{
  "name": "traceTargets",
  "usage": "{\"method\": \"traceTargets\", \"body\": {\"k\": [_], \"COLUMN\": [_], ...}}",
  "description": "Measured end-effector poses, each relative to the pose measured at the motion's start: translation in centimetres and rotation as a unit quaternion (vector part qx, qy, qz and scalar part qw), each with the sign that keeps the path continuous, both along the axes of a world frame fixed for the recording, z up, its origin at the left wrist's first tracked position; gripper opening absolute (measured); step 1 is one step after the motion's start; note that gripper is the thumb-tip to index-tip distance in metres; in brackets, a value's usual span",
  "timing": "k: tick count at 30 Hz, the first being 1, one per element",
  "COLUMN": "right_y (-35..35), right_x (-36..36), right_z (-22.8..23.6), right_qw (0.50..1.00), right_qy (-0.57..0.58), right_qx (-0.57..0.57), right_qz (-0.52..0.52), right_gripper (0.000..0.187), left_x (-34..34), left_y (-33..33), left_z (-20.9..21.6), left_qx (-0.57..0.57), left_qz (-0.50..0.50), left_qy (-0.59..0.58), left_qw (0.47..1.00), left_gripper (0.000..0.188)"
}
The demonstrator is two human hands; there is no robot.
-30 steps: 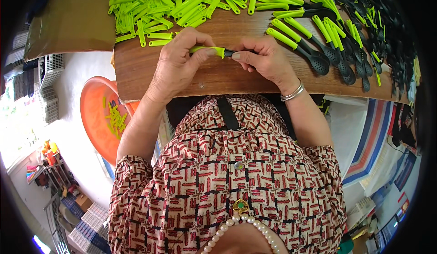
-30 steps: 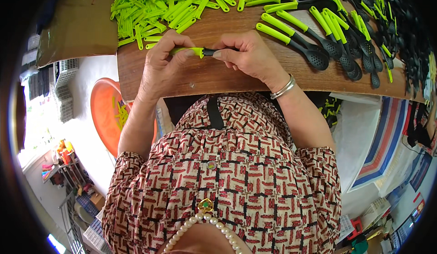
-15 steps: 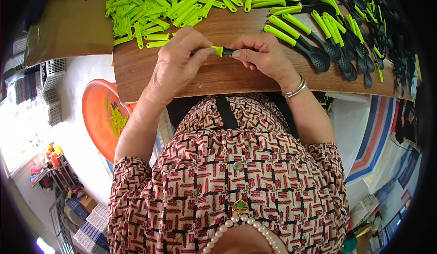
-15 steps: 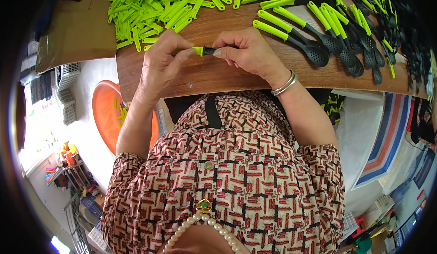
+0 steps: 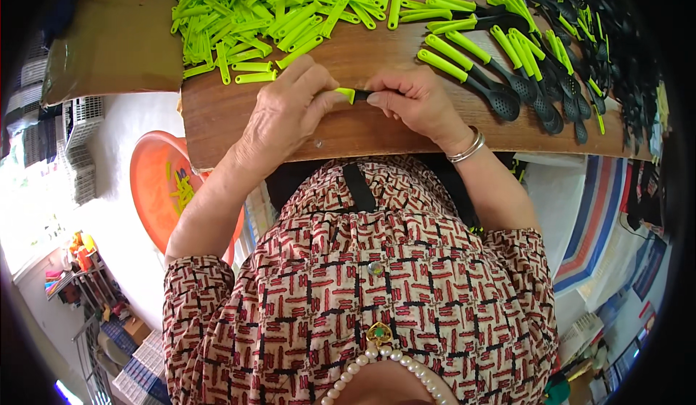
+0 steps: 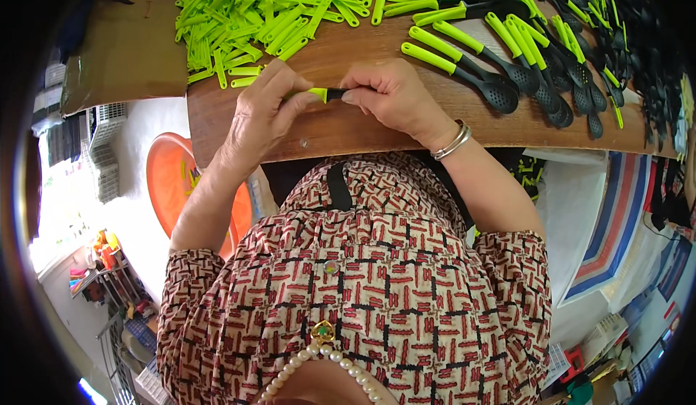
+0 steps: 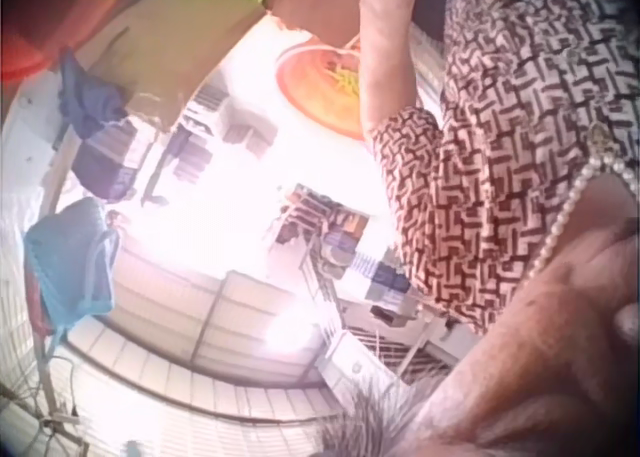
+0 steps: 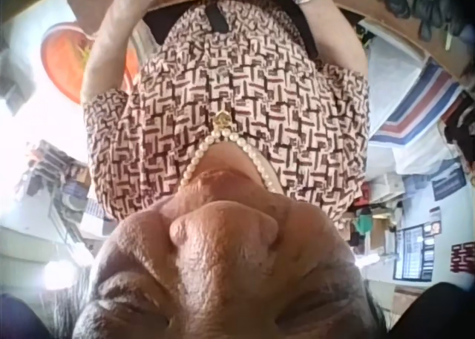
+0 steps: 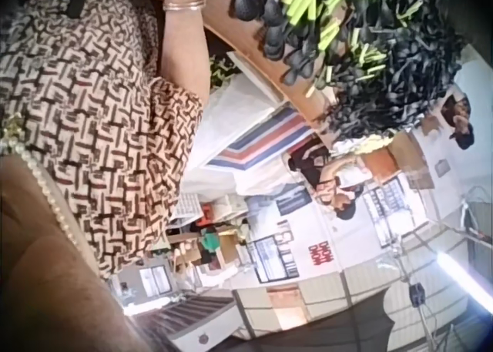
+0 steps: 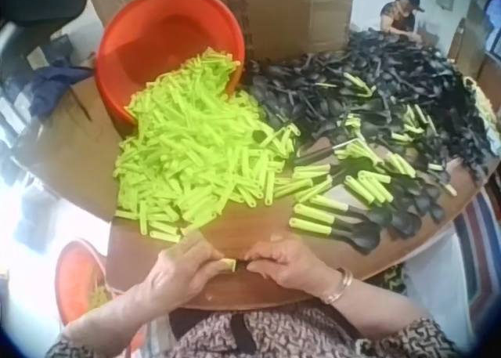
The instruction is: The person assembles kitchen utensils by sliding plastic handle sleeves onto the handles of slotted spoons by hand and sorts plastic handles on the workbench.
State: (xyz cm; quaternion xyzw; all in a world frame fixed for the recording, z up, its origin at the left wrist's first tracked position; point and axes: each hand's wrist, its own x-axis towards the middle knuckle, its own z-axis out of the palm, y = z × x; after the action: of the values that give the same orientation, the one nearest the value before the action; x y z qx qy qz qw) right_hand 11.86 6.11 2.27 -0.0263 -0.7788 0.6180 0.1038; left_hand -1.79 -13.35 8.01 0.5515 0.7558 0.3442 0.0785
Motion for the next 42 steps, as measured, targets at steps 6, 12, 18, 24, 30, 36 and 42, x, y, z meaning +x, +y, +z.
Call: {"method": "traceTargets", "body": {"k": [6, 12, 18, 24, 30, 36, 42], "right_y": [-0.1, 0.2, -0.5, -1.1, -1.7, -1.9, -1.4], "right_x": [0.0, 0.0, 1.8, 4.8, 5.4, 6.0, 5.9], "right_z": [0.2, 0.4, 1.2, 1.6, 1.5, 2.4, 1.0], "right_qw": [0.986, 0.922, 0.777, 0.798, 0.798, 0.827, 0.834], "right_qy": [-0.092, 0.139, 0.214, 0.168, 0.138, 0.073, 0.111], "right_qx": [-0.133, 0.36, 0.589, 0.579, 0.584, 0.557, 0.538], "right_qz": [0.026, -0.015, -0.05, -0.014, -0.044, -0.007, -0.049], "right_gripper": [0.006, 0.008, 0.028, 0.034, 0.037, 0.047, 0.042], "left_x": [0.5, -0.9, 0.6, 2.6, 1.9, 1.2, -7.2], "left_y": [0.7, 1.0, -0.3, -0.7, 0.8, -0.3, -6.1], "left_z": [0.6, -2.1, -3.8, -4.0, -4.5, -2.6, -2.8], "left_qx": [-0.003, -0.107, 0.051, 0.025, 0.09, 0.066, 0.045], "left_qz": [0.019, 0.049, -0.002, -0.073, -0.1, -0.118, 0.228], "left_qy": [0.042, -0.185, 0.115, 0.189, 0.231, 0.034, 0.146], "left_qw": [0.999, 0.976, 0.992, 0.979, 0.964, 0.99, 0.962], "left_gripper": [0.014, 0.014, 0.017, 0.035, 0.038, 0.025, 0.011]}}
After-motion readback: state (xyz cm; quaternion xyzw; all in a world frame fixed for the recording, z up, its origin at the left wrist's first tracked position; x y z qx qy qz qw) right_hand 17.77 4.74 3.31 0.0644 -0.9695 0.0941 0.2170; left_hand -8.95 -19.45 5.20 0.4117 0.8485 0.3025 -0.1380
